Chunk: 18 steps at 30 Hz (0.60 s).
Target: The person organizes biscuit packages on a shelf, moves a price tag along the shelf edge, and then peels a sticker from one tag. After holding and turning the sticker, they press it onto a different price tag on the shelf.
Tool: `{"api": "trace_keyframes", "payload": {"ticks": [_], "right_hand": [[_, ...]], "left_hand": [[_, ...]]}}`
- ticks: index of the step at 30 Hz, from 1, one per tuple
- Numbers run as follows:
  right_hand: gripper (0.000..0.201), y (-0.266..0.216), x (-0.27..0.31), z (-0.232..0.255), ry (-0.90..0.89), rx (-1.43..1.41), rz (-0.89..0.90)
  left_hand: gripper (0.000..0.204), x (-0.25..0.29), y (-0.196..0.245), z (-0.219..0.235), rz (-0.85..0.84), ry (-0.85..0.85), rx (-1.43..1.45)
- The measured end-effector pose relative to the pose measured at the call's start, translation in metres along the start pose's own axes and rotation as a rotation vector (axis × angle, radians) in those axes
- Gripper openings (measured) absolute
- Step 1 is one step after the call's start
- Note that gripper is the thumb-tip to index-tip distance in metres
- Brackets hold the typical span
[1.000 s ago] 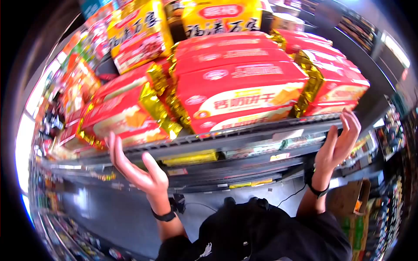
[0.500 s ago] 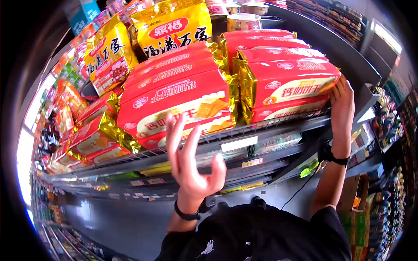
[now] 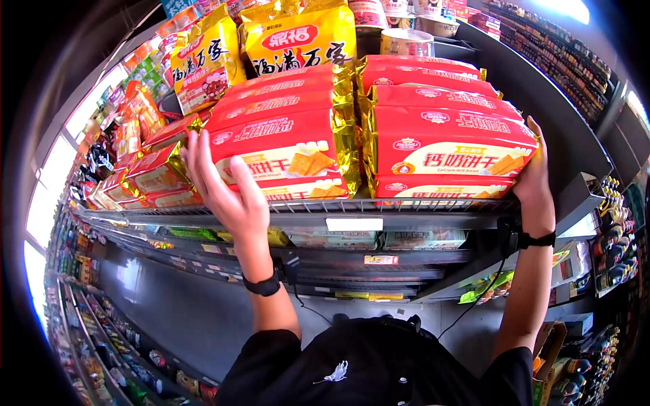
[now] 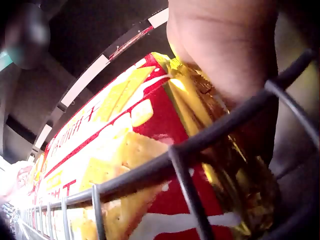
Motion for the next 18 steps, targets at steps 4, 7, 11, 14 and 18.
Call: {"api": "trace_keyframes", "payload": {"ticks": [4,7,11,14,18], "right_hand": [[0.045,0.004,-0.01,0.008,-0.02,0.092,0.197],[0.045,0.009,-0.016,0.017,-0.114,0.095,0.207],[0.051,0.016,-0.02,0.029,-0.072,0.097,0.234],[0.053,0.02,-0.016,0.023,0.0,0.09,0.211],[0.048,0.022,-0.014,0.011,-0.062,0.107,0.283]], "left_hand": [[0.058,-0.002,-0.033,0.013,0.026,0.117,-0.091],[0.058,-0.004,-0.061,0.025,0.023,0.102,-0.14],[0.056,-0.002,-0.088,0.028,0.043,0.081,-0.112],[0.055,-0.004,-0.084,0.019,-0.007,0.018,-0.112],[0.055,-0.005,-0.089,0.015,0.035,0.017,-0.053]]}}
Point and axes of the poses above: each hand's wrist, its own x-axis away from the middle knuckle, its own z-axis out of the back of the hand, y = z × x, the point moved 7 cm from there along -x, towards the middle knuckle, and after that the axes turned 5 degrees about -y, right-handed, at the moved point
